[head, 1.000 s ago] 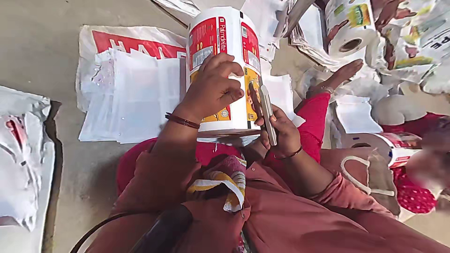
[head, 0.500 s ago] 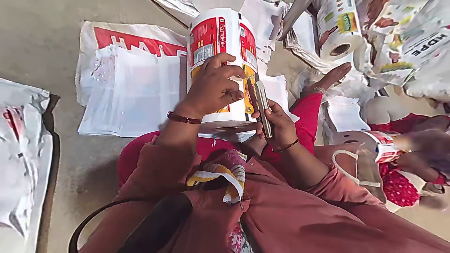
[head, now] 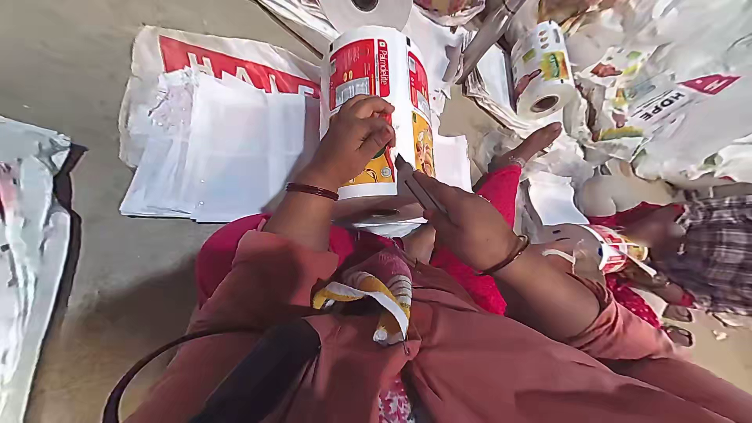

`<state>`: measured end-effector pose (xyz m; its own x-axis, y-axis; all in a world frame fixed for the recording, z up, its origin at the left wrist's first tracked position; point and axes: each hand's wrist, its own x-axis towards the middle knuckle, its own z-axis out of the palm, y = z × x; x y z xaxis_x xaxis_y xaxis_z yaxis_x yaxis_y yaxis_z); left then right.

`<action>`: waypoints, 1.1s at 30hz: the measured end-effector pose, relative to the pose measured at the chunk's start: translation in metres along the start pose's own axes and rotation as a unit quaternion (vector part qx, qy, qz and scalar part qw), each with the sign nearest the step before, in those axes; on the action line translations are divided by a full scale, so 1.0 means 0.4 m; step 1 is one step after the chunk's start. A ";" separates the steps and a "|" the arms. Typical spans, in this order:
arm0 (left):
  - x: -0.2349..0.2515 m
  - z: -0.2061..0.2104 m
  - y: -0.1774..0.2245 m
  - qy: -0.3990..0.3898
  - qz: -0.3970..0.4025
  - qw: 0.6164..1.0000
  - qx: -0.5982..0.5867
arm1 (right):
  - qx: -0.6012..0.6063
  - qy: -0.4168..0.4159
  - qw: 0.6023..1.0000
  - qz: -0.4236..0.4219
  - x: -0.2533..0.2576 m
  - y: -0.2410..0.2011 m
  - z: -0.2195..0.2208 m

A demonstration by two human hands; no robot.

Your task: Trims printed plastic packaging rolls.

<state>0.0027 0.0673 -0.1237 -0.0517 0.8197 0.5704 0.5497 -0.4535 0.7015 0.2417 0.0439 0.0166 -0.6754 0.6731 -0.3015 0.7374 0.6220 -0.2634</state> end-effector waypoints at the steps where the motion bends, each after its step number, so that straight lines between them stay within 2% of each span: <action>1: -0.001 0.001 0.000 0.001 0.009 1.000 0.003 | -0.038 -0.007 0.999 -0.004 0.000 -0.013 -0.008; 5: 0.003 0.002 0.008 -0.003 0.036 0.999 0.015 | -0.163 -0.078 0.983 0.030 0.014 -0.081 -0.040; 9: 0.005 0.002 0.015 -0.008 0.042 0.999 0.027 | -0.203 -0.100 0.973 0.041 0.026 -0.108 -0.055; 14: 0.002 0.003 0.022 -0.028 0.024 0.998 0.046 | -0.252 -0.143 0.957 -0.004 -0.033 -0.108 -0.063; 17: 0.004 0.003 0.018 -0.038 0.021 0.998 0.047 | -0.184 -0.152 0.965 -0.110 -0.094 -0.062 -0.066; 19: -0.001 0.008 0.017 -0.034 0.025 0.998 0.049 | -0.131 -0.107 0.974 -0.149 -0.110 -0.024 -0.057; 21: 0.000 0.008 0.021 -0.022 0.035 0.998 0.057 | -0.072 -0.053 0.990 -0.108 -0.101 0.009 -0.056; 23: 0.010 0.007 0.026 -0.020 0.044 0.996 0.073 | -0.014 -0.040 0.998 -0.052 -0.081 0.029 -0.065; 28: 0.005 0.007 0.036 -0.030 0.054 0.994 0.085 | 0.120 0.015 0.993 -0.015 -0.067 0.072 -0.044; 30: 0.007 -0.001 0.057 -0.046 0.018 0.992 0.113 | 0.174 0.033 0.984 -0.005 -0.058 0.086 -0.041; 33: 0.031 -0.017 0.116 -0.062 -0.120 0.972 0.193 | 0.230 0.067 0.971 0.001 -0.030 0.112 -0.043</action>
<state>0.0217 0.0541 -0.0811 -0.1285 0.9324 0.3378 0.8075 -0.0994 0.5815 0.2827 0.0705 0.0243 -0.6456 0.7401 -0.1883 0.6451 0.3965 -0.6532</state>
